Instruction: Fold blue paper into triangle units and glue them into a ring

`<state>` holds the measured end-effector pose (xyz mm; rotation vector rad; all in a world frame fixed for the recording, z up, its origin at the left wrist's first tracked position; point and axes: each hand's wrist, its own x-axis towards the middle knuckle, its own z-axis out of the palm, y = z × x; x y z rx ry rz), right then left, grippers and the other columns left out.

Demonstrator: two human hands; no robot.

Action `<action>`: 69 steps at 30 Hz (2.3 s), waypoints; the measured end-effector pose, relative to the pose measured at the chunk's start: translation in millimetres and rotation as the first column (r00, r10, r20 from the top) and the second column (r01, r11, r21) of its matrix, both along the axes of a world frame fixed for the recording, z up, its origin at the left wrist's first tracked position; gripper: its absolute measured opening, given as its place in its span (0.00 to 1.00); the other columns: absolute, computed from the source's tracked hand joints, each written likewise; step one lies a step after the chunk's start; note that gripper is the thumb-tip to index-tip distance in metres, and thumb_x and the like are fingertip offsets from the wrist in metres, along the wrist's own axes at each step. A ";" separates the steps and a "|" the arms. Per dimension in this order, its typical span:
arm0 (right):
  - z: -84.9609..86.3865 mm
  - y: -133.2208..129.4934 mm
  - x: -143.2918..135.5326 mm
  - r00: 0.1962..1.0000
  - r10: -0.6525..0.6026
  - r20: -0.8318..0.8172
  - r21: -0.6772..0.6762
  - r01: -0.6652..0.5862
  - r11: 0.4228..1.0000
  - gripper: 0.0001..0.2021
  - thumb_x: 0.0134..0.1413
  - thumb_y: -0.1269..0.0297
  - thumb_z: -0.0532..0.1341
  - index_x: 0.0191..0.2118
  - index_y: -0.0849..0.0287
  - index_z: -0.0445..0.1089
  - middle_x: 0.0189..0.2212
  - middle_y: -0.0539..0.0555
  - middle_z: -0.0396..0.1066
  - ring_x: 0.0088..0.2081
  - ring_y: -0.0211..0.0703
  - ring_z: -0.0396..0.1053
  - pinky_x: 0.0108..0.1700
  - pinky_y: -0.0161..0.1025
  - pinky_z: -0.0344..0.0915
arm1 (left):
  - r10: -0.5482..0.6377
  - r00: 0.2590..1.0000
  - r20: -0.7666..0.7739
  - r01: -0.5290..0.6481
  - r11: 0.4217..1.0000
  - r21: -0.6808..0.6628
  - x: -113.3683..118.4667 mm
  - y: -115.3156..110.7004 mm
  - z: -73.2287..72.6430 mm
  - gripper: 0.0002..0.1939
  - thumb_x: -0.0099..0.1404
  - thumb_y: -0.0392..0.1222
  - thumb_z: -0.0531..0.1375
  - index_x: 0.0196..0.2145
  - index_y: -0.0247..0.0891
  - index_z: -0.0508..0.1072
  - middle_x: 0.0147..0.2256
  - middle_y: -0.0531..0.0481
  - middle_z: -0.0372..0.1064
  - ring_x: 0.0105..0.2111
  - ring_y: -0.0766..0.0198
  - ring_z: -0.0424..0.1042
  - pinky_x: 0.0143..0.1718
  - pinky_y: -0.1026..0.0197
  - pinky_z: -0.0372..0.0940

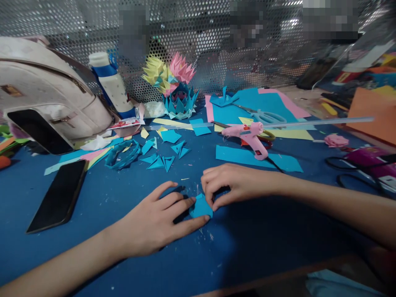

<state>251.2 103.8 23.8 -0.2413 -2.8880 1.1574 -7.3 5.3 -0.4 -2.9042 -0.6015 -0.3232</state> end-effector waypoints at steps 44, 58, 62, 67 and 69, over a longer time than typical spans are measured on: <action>-4.6 -34.9 -8.6 0.998 -0.064 0.001 0.103 0.064 0.993 0.07 0.63 0.62 0.63 0.43 0.59 0.71 0.35 0.50 0.70 0.39 0.39 0.64 0.40 0.34 0.58 | 0.059 0.978 0.200 -0.024 0.985 -0.171 1.2 -0.4 -10.4 0.15 0.73 0.32 0.49 0.52 0.34 0.71 0.51 0.45 0.73 0.47 0.57 0.68 0.65 0.44 0.46; -3.2 -36.1 -7.9 0.999 -0.039 -0.009 0.151 0.040 0.988 0.04 0.64 0.63 0.62 0.37 0.56 0.71 0.33 0.48 0.72 0.37 0.39 0.66 0.45 0.37 0.56 | 0.045 0.974 0.222 -0.001 0.981 -0.196 -0.9 1.2 -8.7 0.18 0.76 0.33 0.45 0.55 0.30 0.70 0.53 0.43 0.73 0.48 0.57 0.68 0.66 0.44 0.44; -2.0 -35.6 -4.7 0.996 -0.009 -0.088 0.315 0.037 0.948 0.07 0.67 0.64 0.57 0.38 0.55 0.71 0.27 0.47 0.69 0.31 0.39 0.62 0.37 0.38 0.51 | 0.042 0.973 0.228 -0.005 0.987 -0.160 -0.2 0.4 -7.8 0.17 0.76 0.33 0.45 0.53 0.31 0.71 0.51 0.43 0.73 0.48 0.57 0.69 0.65 0.44 0.47; 0.2 -34.2 -0.1 0.990 -0.009 -0.140 0.525 0.081 0.847 0.14 0.72 0.63 0.47 0.40 0.57 0.69 0.23 0.47 0.65 0.25 0.38 0.56 0.33 0.40 0.48 | 0.037 0.976 0.216 -0.020 0.997 -0.081 1.2 -0.6 -6.5 0.16 0.76 0.32 0.47 0.51 0.32 0.72 0.48 0.45 0.75 0.48 0.59 0.70 0.65 0.45 0.48; -0.2 -35.6 0.0 0.993 0.032 -0.118 0.517 0.033 0.855 0.15 0.73 0.60 0.46 0.44 0.57 0.69 0.23 0.46 0.66 0.25 0.38 0.58 0.33 0.40 0.48 | 0.034 0.975 0.221 -0.015 0.996 -0.087 0.7 -0.2 -6.5 0.16 0.77 0.33 0.47 0.51 0.32 0.72 0.48 0.45 0.75 0.48 0.59 0.71 0.66 0.46 0.48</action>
